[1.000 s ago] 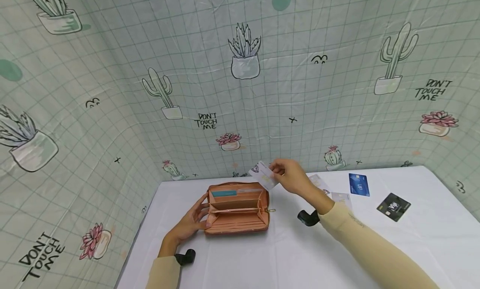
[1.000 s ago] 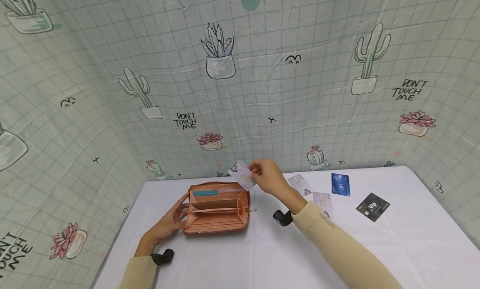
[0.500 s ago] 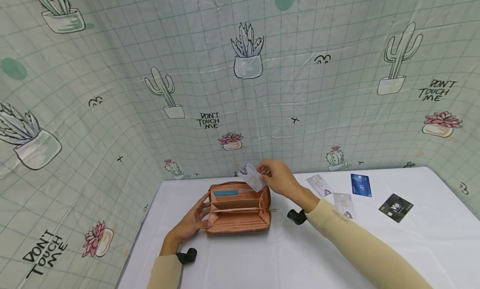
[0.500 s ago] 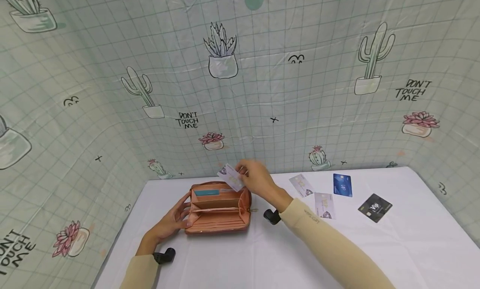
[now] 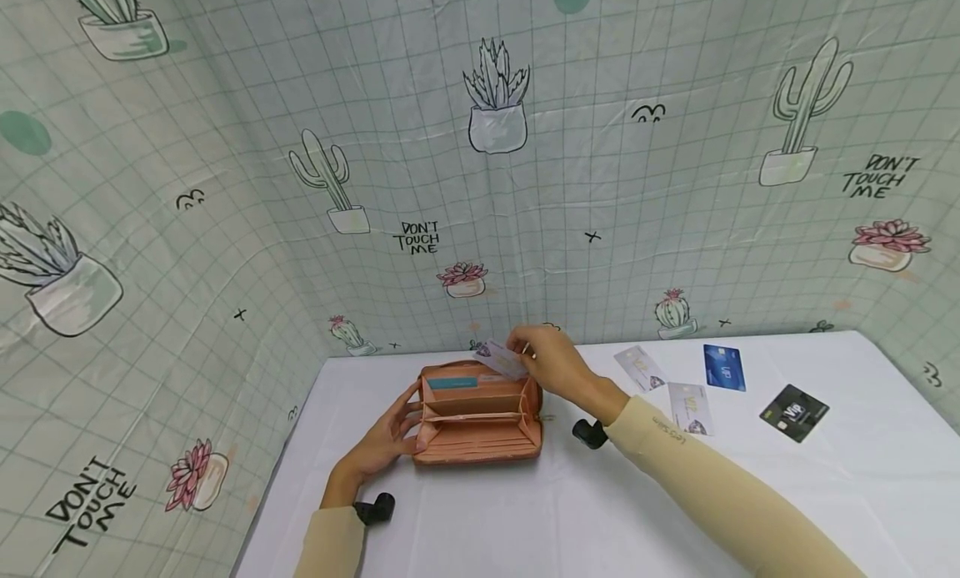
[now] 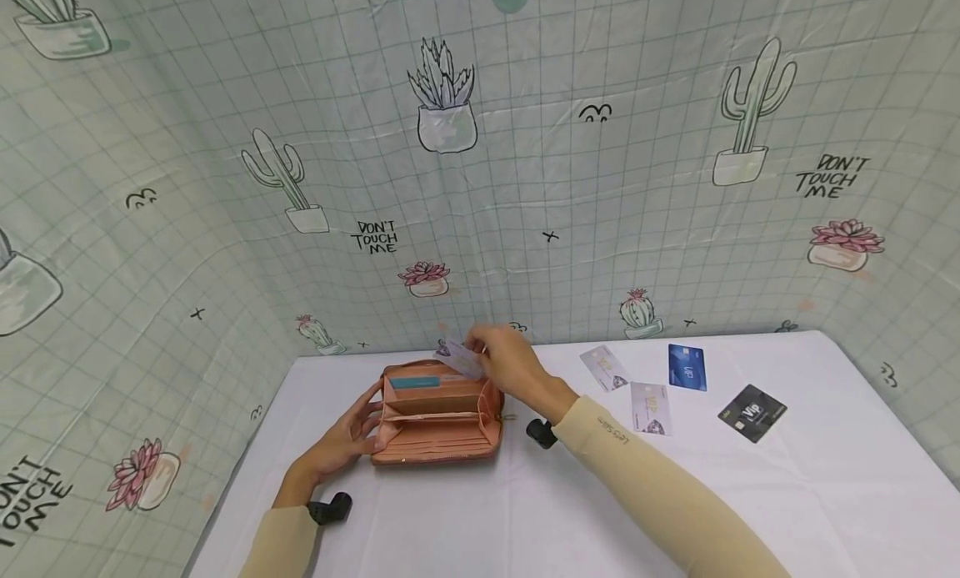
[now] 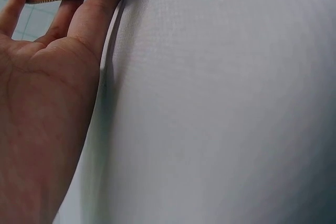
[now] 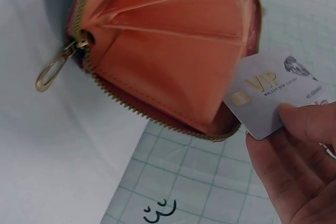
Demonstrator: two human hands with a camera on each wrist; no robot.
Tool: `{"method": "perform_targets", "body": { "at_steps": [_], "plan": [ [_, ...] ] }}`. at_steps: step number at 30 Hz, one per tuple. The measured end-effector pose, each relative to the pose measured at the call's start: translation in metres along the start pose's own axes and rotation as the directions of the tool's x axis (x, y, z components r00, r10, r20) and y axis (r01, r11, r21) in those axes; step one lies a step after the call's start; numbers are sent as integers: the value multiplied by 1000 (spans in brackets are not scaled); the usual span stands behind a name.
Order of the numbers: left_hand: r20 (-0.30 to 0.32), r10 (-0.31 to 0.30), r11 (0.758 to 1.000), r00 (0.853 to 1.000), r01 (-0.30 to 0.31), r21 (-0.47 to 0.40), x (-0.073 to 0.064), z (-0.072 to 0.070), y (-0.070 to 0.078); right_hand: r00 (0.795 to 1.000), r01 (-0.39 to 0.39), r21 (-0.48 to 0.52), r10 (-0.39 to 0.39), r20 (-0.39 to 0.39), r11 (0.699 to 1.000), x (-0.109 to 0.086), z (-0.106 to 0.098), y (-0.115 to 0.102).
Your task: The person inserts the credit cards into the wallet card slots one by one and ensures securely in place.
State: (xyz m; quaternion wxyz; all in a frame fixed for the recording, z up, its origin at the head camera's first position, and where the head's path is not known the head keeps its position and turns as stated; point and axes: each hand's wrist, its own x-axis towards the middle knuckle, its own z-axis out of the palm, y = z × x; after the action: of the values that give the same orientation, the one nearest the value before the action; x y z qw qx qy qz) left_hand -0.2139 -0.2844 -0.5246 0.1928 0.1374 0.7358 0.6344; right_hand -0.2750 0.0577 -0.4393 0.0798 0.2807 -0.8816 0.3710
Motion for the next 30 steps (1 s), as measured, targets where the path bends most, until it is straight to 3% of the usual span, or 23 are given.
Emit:
{"method": "perform_targets", "body": {
  "at_steps": [13,30],
  "plan": [
    [6,11,1000,1000,-11,-19,0,0,0,998,61,-89,-62,-1,994,0,8,8],
    [19,25,999,999,-25,-20,0,-1,0,988,141,-228,-122,98,963,3,9,7]
  ]
}}
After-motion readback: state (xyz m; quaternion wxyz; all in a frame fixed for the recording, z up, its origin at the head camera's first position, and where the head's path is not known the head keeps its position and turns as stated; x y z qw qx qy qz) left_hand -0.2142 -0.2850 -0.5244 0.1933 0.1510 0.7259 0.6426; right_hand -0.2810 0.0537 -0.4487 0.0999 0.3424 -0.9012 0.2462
